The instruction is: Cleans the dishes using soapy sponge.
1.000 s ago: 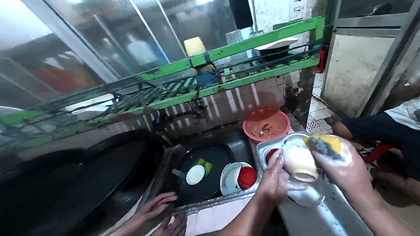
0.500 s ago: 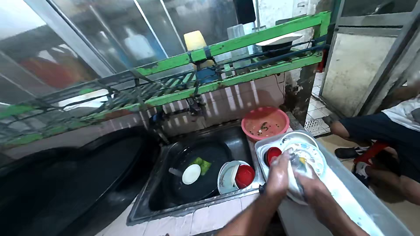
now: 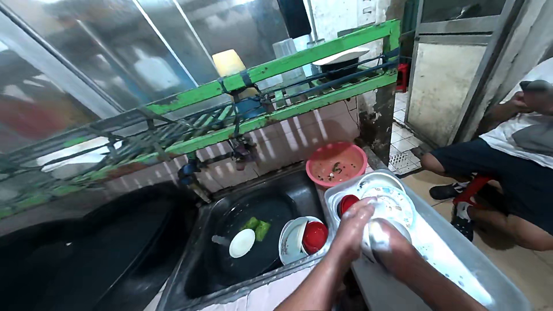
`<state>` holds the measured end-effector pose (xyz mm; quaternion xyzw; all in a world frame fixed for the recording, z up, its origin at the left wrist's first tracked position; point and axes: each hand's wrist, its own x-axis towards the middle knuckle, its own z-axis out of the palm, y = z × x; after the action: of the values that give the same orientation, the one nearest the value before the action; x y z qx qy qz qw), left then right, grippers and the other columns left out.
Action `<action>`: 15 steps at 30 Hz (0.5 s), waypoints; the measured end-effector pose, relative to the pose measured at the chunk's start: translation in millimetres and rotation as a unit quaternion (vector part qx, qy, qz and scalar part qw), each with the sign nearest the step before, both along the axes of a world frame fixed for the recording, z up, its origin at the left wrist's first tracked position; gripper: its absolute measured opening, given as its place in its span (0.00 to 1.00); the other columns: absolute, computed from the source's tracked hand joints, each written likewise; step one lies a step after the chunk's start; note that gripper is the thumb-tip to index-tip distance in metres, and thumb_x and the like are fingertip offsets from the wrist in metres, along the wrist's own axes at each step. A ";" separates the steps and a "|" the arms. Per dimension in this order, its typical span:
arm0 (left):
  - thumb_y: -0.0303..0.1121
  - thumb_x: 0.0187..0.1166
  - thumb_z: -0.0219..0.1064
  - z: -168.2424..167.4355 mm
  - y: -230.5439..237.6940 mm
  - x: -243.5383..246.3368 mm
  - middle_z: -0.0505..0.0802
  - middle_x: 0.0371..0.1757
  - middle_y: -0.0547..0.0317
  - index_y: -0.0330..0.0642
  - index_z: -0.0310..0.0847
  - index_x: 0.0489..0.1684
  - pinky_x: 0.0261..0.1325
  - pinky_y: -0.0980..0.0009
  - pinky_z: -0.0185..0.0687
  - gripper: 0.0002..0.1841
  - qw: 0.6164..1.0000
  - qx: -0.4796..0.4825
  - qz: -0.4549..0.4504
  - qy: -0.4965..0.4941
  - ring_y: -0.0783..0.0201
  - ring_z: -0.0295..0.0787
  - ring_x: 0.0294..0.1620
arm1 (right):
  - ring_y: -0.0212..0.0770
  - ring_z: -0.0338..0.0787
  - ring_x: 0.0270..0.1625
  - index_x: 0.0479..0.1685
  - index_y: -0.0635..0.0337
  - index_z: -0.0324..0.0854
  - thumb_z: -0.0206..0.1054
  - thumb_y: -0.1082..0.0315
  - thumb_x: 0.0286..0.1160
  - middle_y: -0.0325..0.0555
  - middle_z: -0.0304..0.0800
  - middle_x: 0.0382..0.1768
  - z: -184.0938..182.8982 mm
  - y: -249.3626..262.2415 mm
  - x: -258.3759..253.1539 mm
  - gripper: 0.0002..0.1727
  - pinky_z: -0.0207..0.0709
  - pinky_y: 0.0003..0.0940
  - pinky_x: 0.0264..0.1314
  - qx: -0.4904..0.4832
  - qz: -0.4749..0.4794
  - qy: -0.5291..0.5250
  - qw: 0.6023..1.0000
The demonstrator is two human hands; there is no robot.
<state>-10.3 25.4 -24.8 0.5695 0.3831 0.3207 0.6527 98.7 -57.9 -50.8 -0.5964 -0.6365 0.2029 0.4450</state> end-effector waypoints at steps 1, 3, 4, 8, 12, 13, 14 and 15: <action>0.39 0.88 0.53 2.9 5.8 -4.4 0.89 0.61 0.50 0.38 0.80 0.70 0.66 0.61 0.83 0.21 0.999 -0.037 -0.022 -0.022 0.62 0.87 0.61 | 0.58 0.91 0.60 0.53 0.69 0.88 0.72 0.71 0.66 0.59 0.93 0.53 -1.3 -1.3 6.6 0.16 0.85 0.53 0.64 0.063 0.040 -0.099 0.992; 0.39 0.90 0.49 9.4 10.8 -7.1 0.92 0.47 0.54 0.39 0.79 0.62 0.55 0.64 0.88 0.18 0.985 -0.134 -0.057 -0.089 0.64 0.90 0.48 | 0.55 0.91 0.61 0.54 0.55 0.90 0.72 0.70 0.67 0.50 0.94 0.54 7.0 5.8 26.2 0.15 0.86 0.56 0.61 0.162 0.095 -0.232 0.955; 0.40 0.91 0.46 12.2 9.9 -5.9 0.92 0.43 0.55 0.39 0.78 0.59 0.52 0.63 0.89 0.18 0.977 -0.169 -0.066 -0.111 0.64 0.91 0.45 | 0.54 0.90 0.65 0.56 0.51 0.90 0.67 0.67 0.75 0.48 0.94 0.57 11.8 13.3 37.5 0.13 0.84 0.59 0.65 0.198 0.104 -0.272 0.936; 0.40 0.89 0.52 19.1 11.0 1.0 0.92 0.50 0.49 0.39 0.78 0.67 0.57 0.58 0.89 0.19 0.982 -0.123 -0.006 -0.140 0.59 0.91 0.50 | 0.55 0.91 0.64 0.59 0.48 0.91 0.60 0.60 0.77 0.46 0.94 0.59 -3.6 32.3 58.8 0.18 0.80 0.62 0.68 0.209 0.027 -0.305 0.929; 0.43 0.76 0.63 4.9 20.9 0.2 0.90 0.63 0.55 0.44 0.84 0.68 0.62 0.60 0.84 0.24 0.997 0.051 0.030 -0.059 0.62 0.87 0.60 | 0.59 0.93 0.59 0.55 0.69 0.89 0.65 0.63 0.71 0.60 0.94 0.53 -14.4 17.2 -11.0 0.21 0.85 0.57 0.63 0.140 -0.119 -0.116 0.976; 0.43 0.75 0.63 1.1 21.6 -3.7 0.90 0.63 0.55 0.44 0.84 0.67 0.63 0.60 0.84 0.24 0.996 0.055 0.035 -0.061 0.63 0.87 0.60 | 0.60 0.91 0.62 0.59 0.73 0.86 0.68 0.66 0.70 0.64 0.92 0.56 1.4 12.1 -22.9 0.22 0.82 0.56 0.68 0.059 -0.102 -0.035 0.992; 0.43 0.76 0.62 -1.9 21.7 -8.8 0.91 0.60 0.54 0.42 0.84 0.67 0.62 0.61 0.85 0.24 0.995 0.040 0.045 -0.082 0.63 0.88 0.59 | 0.57 0.87 0.69 0.67 0.74 0.82 0.67 0.68 0.73 0.65 0.89 0.63 22.9 8.3 -25.5 0.24 0.76 0.52 0.75 -0.054 -0.059 0.057 0.995; 0.43 0.76 0.60 -4.2 21.8 -15.2 0.92 0.57 0.53 0.40 0.82 0.66 0.59 0.61 0.87 0.23 0.991 0.017 0.061 -0.120 0.63 0.89 0.56 | 0.50 0.84 0.72 0.73 0.70 0.78 0.66 0.68 0.75 0.62 0.86 0.67 39.5 8.4 -20.6 0.26 0.73 0.47 0.78 -0.147 -0.014 0.139 0.979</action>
<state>-25.5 47.2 -29.0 0.5137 0.3303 0.4321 0.6635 78.1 -49.5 -11.3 -0.6304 -0.5233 0.3684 0.4394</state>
